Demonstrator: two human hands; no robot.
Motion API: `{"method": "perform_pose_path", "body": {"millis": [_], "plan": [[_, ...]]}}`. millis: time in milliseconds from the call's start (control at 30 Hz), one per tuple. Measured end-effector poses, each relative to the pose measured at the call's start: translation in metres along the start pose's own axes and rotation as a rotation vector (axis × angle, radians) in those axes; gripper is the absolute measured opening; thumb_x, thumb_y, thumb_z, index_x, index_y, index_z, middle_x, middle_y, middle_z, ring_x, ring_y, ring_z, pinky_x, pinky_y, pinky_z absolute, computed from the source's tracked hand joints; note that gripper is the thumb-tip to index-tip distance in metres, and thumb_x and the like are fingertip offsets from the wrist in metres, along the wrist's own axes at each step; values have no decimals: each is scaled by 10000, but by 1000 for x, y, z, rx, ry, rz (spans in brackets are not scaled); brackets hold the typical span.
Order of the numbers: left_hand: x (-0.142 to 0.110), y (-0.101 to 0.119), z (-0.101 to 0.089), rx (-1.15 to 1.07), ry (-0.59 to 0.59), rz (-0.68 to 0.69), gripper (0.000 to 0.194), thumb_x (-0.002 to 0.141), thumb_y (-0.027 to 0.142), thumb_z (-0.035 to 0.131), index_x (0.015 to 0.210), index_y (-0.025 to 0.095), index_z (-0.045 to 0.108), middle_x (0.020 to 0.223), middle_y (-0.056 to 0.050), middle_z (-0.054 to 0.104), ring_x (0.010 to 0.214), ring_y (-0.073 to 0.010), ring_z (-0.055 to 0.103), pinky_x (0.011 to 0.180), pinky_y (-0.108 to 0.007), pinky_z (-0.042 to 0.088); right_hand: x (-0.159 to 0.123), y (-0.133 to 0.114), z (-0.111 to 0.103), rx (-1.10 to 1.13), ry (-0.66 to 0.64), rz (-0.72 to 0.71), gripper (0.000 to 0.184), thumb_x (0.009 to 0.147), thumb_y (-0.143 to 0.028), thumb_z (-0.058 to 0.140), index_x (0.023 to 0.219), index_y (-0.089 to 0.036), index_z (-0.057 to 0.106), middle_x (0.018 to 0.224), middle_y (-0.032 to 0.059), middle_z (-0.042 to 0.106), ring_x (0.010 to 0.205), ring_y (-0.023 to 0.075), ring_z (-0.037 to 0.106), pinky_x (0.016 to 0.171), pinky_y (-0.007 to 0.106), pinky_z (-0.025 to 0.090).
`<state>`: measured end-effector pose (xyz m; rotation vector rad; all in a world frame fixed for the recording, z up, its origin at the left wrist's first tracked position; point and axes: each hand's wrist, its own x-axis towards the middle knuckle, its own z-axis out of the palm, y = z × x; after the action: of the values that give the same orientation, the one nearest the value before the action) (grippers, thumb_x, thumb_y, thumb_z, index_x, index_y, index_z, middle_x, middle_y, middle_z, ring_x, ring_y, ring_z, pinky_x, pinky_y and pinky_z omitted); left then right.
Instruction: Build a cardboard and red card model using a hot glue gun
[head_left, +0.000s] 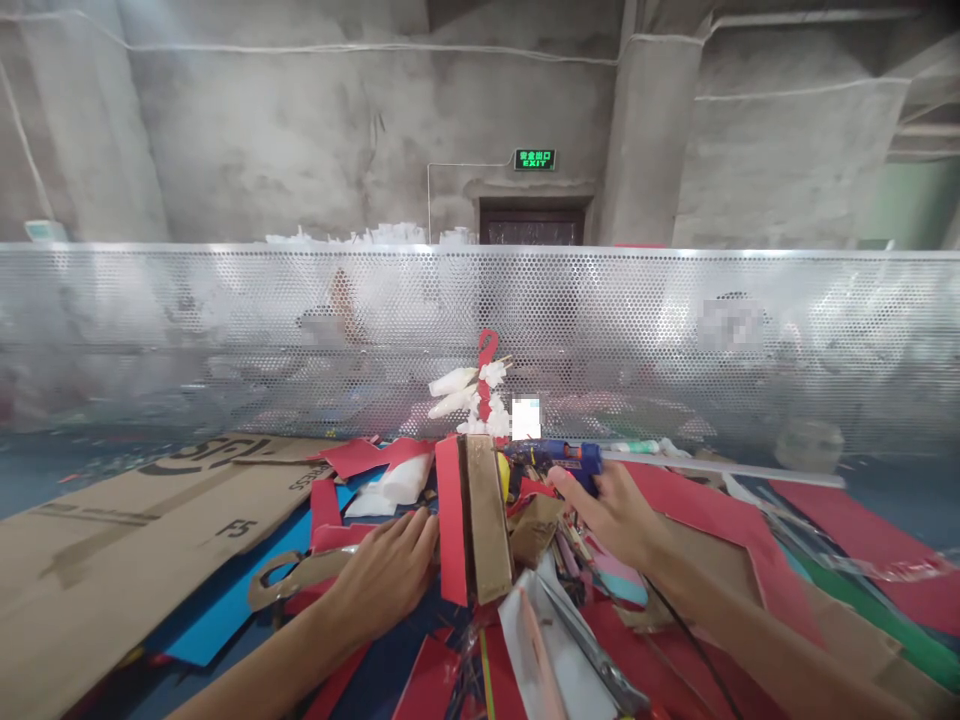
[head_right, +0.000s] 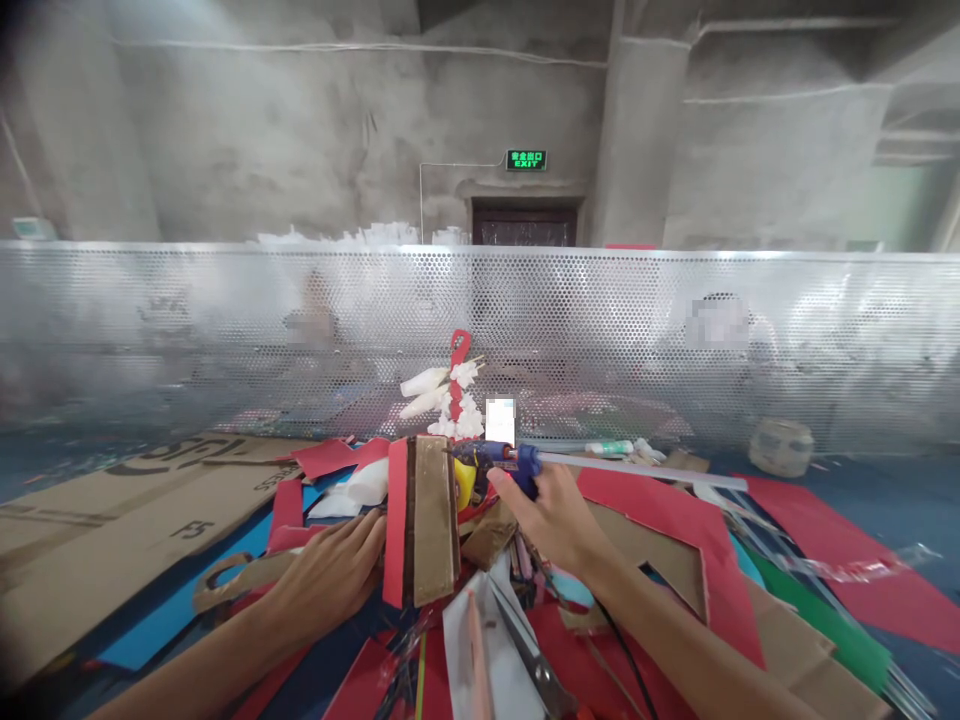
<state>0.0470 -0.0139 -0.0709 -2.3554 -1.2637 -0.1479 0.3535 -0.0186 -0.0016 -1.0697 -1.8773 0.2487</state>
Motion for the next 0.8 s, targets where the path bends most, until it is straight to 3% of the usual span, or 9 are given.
{"method": "perform_pose_path", "body": {"millis": [333,600,800], "plan": [[0,1,-1,-29,-29,-13,310,968,210,493,1268,162,552,1191,-144,640,1076,-297,642,898,-447,554,1,-5,1,-106,50,8,468,1000,-504,455,807,-166,714,763,58,714,733,217,629,754,309,476],[2,2,-3,-45,-86,-63,285,978,165,433,1223,171,579,1222,-145,625,1110,-295,626,921,-456,548,-7,-14,7,-63,-92,-32,423,985,-505,485,830,-189,719,668,13,670,625,171,586,650,276,467],[1,1,-3,-45,-85,-51,281,969,195,480,1236,168,563,1232,-140,623,1137,-307,619,943,-466,538,0,-3,5,-135,9,-44,467,996,-503,438,754,-197,694,671,49,658,668,198,595,724,327,453]]}}
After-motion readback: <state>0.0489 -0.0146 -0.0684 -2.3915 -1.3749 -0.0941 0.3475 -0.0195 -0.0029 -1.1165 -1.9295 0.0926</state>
